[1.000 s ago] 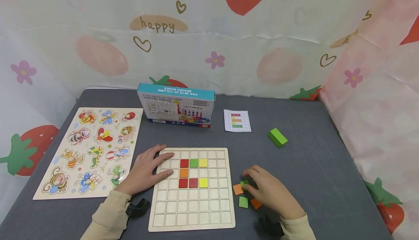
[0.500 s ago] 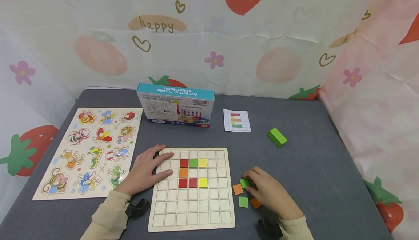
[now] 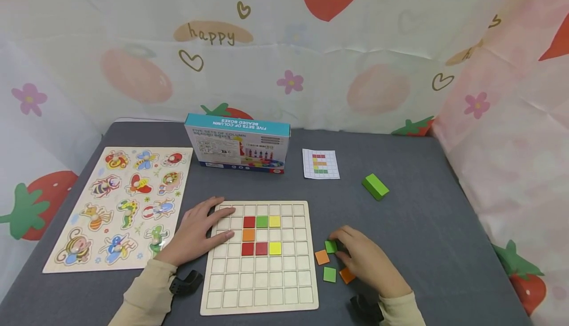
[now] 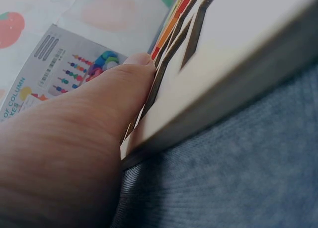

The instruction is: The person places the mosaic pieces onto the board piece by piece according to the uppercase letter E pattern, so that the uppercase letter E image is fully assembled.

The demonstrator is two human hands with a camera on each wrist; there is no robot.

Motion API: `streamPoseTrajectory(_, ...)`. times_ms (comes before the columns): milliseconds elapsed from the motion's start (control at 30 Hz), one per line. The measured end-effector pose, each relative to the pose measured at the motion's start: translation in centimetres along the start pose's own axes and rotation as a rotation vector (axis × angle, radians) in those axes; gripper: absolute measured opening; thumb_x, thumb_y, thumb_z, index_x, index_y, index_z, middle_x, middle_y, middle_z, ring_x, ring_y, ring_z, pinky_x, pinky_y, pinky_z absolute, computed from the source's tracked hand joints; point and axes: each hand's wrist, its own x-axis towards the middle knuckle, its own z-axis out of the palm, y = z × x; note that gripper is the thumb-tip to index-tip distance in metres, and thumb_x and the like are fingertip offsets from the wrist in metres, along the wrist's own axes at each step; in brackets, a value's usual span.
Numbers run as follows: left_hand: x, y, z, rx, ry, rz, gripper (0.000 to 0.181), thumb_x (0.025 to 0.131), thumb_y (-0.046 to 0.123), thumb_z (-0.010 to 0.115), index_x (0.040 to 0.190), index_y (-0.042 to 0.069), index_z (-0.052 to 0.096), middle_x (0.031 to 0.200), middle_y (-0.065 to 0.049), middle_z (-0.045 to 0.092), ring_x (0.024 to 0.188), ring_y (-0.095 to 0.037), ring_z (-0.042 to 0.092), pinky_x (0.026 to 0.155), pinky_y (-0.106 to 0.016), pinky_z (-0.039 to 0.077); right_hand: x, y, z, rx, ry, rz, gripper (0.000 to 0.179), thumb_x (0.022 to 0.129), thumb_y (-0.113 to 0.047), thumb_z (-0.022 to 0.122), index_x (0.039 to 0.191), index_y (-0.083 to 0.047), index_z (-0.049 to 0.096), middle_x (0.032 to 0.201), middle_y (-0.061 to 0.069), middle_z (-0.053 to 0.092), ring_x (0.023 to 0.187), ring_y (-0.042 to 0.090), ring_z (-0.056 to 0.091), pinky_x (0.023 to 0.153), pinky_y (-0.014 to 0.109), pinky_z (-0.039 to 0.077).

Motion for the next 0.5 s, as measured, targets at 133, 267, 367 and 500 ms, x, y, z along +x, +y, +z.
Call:
streamPoseTrajectory(133, 0.0, 0.0, 0.0, 0.001, 0.000, -0.002, 0.058, 0.088, 0.058, 0.059, 0.139, 0.032, 0.050, 0.153, -0.005, 0.034, 0.143, -0.029, 0.025, 0.110, -0.058, 0.020, 0.1, -0.2, -0.1, -0.008, 0.000, 0.023, 0.032, 0.080, -0.004, 0.076, 0.106, -0.014, 0.063, 0.102, -0.005, 0.059, 0.083, 0.007, 0.058, 0.069, 0.024, 0.052)
streamPoseTrajectory(267, 0.0, 0.0, 0.0, -0.005, 0.002, 0.002, 0.058, 0.088, 0.057, 0.059, 0.139, 0.031, 0.050, 0.153, -0.005, 0.034, 0.143, -0.029, 0.025, 0.110, -0.058, 0.020, 0.4, -0.4, -0.1, -0.016, 0.025, 0.050, 0.028, 0.081, -0.008, 0.076, 0.104, -0.016, 0.062, 0.100, -0.007, 0.056, 0.082, 0.004, 0.056, 0.068, 0.022, 0.051)
streamPoseTrajectory(367, 0.0, 0.0, 0.0, -0.007, 0.002, 0.003, 0.058, 0.088, 0.058, 0.059, 0.140, 0.031, 0.050, 0.153, -0.006, 0.034, 0.143, -0.029, 0.025, 0.110, -0.058, 0.020, 1.0, -0.8, -0.2, -0.028, 0.044, 0.037, 0.026, 0.082, -0.010, 0.076, 0.102, -0.017, 0.062, 0.100, -0.008, 0.055, 0.083, 0.003, 0.056, 0.069, 0.021, 0.051)
streamPoseTrajectory(500, 0.0, 0.0, -0.1, -0.008, 0.000, 0.000, 0.059, 0.088, 0.058, 0.058, 0.140, 0.031, 0.050, 0.153, -0.005, 0.034, 0.143, -0.029, 0.024, 0.110, -0.058, 0.020, 1.9, -1.6, -0.5, -0.037, 0.051, -0.011, 0.023, 0.082, -0.010, 0.076, 0.100, -0.016, 0.063, 0.103, -0.007, 0.054, 0.083, 0.003, 0.056, 0.070, 0.021, 0.052)
